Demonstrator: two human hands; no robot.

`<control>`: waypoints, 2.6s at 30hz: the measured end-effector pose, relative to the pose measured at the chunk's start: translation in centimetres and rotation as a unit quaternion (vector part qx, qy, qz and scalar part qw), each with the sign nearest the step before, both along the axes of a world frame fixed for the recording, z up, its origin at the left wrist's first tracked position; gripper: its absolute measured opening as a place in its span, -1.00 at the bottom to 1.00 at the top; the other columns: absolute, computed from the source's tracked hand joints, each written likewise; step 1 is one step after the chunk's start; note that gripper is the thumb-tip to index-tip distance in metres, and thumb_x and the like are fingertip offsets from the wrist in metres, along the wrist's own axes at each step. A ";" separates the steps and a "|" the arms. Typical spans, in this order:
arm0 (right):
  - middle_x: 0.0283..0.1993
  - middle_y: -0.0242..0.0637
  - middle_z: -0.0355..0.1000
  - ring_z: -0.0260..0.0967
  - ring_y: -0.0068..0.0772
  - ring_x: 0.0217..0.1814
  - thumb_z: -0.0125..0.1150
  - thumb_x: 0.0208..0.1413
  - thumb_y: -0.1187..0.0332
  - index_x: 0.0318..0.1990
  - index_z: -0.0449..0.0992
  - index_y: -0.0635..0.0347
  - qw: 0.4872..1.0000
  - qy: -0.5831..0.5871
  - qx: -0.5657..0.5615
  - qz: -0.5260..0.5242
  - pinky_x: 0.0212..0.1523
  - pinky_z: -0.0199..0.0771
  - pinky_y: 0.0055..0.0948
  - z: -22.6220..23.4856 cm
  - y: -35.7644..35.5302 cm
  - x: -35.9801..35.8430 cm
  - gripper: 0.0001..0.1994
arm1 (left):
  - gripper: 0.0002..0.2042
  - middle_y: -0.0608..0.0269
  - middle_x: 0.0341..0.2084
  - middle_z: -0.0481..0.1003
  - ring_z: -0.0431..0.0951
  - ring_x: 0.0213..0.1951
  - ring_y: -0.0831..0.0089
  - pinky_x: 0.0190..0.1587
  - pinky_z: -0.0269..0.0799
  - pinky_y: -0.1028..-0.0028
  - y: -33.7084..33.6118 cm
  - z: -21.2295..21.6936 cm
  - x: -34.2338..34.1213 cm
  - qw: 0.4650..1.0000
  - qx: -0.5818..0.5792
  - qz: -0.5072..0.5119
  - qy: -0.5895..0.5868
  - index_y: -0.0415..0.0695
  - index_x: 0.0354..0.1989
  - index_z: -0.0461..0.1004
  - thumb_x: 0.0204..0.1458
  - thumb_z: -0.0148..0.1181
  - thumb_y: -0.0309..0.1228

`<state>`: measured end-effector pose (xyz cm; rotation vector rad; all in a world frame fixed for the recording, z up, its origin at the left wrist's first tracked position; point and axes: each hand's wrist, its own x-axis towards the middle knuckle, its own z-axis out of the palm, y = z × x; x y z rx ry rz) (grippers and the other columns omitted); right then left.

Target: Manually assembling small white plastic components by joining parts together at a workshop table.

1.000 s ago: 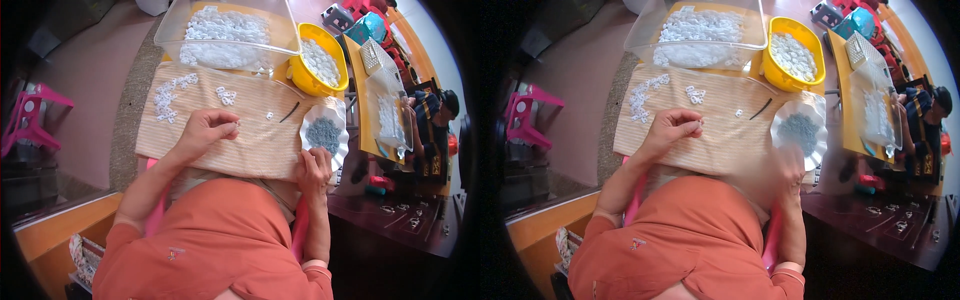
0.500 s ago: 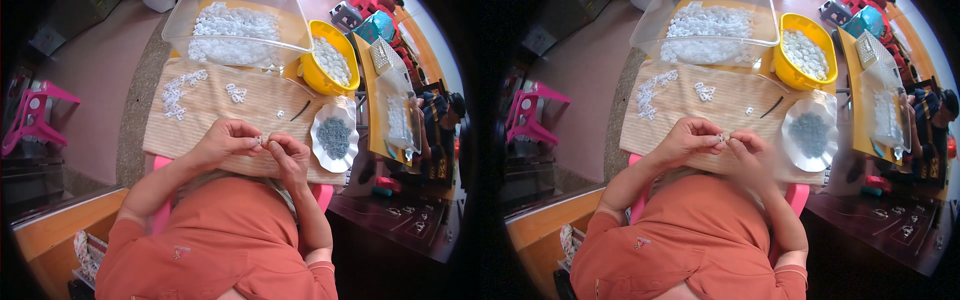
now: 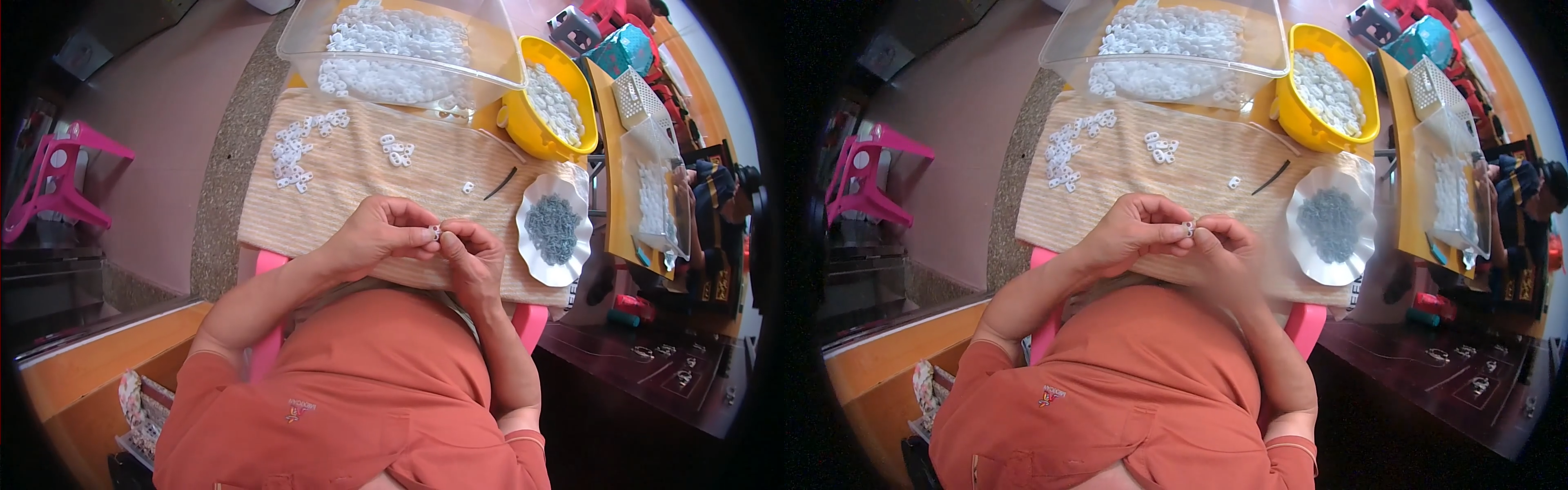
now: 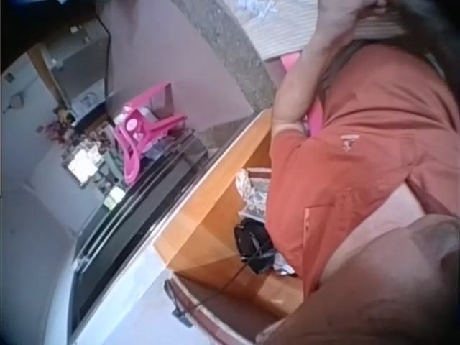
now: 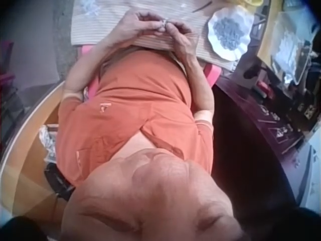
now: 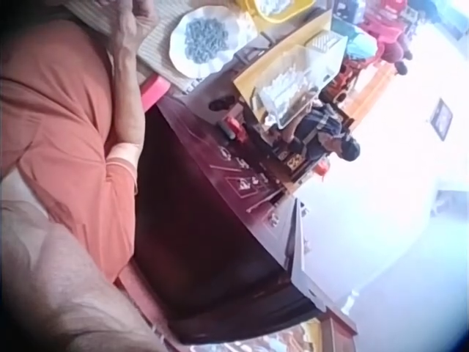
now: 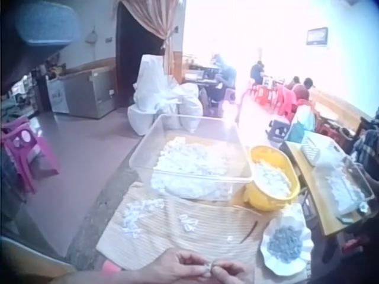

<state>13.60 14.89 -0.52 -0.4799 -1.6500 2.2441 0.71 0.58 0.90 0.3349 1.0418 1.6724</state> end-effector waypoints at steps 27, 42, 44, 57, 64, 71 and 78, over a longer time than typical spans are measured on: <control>-0.22 -0.30 0.51 0.43 -0.59 -0.21 0.18 0.15 0.56 -0.20 0.55 0.38 0.983 0.010 0.182 0.010 -0.19 0.43 -0.64 -0.3 0.5 -0.1 -0.90 | -0.82 0.12 -0.36 0.59 0.60 -0.32 0.47 -0.20 0.55 0.52 0.1 -0.8 0.0 1.000 -0.004 0.022 0.022 -0.31 -0.18 0.52 0.05 0.25 -0.55; -0.26 -0.23 0.54 0.51 -0.52 -0.28 0.17 0.16 0.56 -0.19 0.51 0.39 0.996 -0.029 0.076 0.025 -0.21 0.54 -0.59 -0.3 0.7 0.1 -0.90 | -0.84 0.12 -0.37 0.59 0.61 -0.32 0.47 -0.20 0.55 0.53 0.0 -0.8 -0.1 1.000 -0.004 0.017 0.014 -0.31 -0.19 0.53 0.05 0.24 -0.56; -0.26 -0.23 0.54 0.51 -0.51 -0.28 0.17 0.16 0.56 -0.19 0.51 0.39 0.995 -0.037 0.086 0.026 -0.21 0.54 -0.59 -0.2 0.7 0.1 -0.90 | -0.84 0.13 -0.37 0.59 0.61 -0.32 0.47 -0.20 0.55 0.53 0.0 -0.8 0.0 1.000 -0.007 0.019 0.010 -0.31 -0.19 0.53 0.05 0.24 -0.56; -0.26 -0.23 0.54 0.50 -0.51 -0.29 0.18 0.14 0.56 -0.20 0.53 0.39 0.991 -0.068 0.109 0.031 -0.22 0.54 -0.53 1.3 0.6 -0.2 -0.90 | -0.86 0.12 -0.39 0.58 0.60 -0.33 0.46 -0.21 0.56 0.51 0.0 -1.1 0.1 1.000 0.004 0.029 -0.009 -0.31 -0.22 0.52 0.05 0.24 -0.56; -0.33 -0.27 0.51 0.48 -0.51 -0.35 0.20 0.15 0.52 -0.20 0.53 0.39 0.982 -0.098 0.160 0.027 -0.25 0.53 -0.52 2.2 2.2 -1.1 -0.88 | -0.85 0.14 -0.39 0.57 0.60 -0.33 0.46 -0.22 0.56 0.48 -0.1 -0.8 -0.1 0.999 -0.002 0.039 -0.020 -0.30 -0.21 0.51 0.05 0.23 -0.56; -0.46 -0.35 0.48 0.40 -0.66 -0.46 0.26 0.10 0.47 -0.23 0.57 0.39 0.954 -0.088 0.282 0.048 -0.41 0.50 -0.58 3.5 4.1 -7.2 -0.85 | -0.84 0.14 -0.38 0.56 0.60 -0.33 0.46 -0.23 0.59 0.49 -0.3 -0.5 -0.1 0.998 0.006 0.058 -0.033 -0.33 -0.20 0.50 0.04 0.22 -0.56; -0.38 -0.21 0.54 0.47 -0.33 -0.45 0.31 0.00 0.37 -0.26 0.63 0.25 0.814 -0.039 0.565 0.126 -0.38 0.44 -0.39 2.4 3.6 -12.6 -0.82 | -0.86 0.19 -0.40 0.57 0.59 -0.35 0.49 -0.23 0.55 0.50 -0.3 -0.1 -0.1 0.998 0.025 0.055 -0.026 -0.28 -0.23 0.53 0.03 0.25 -0.56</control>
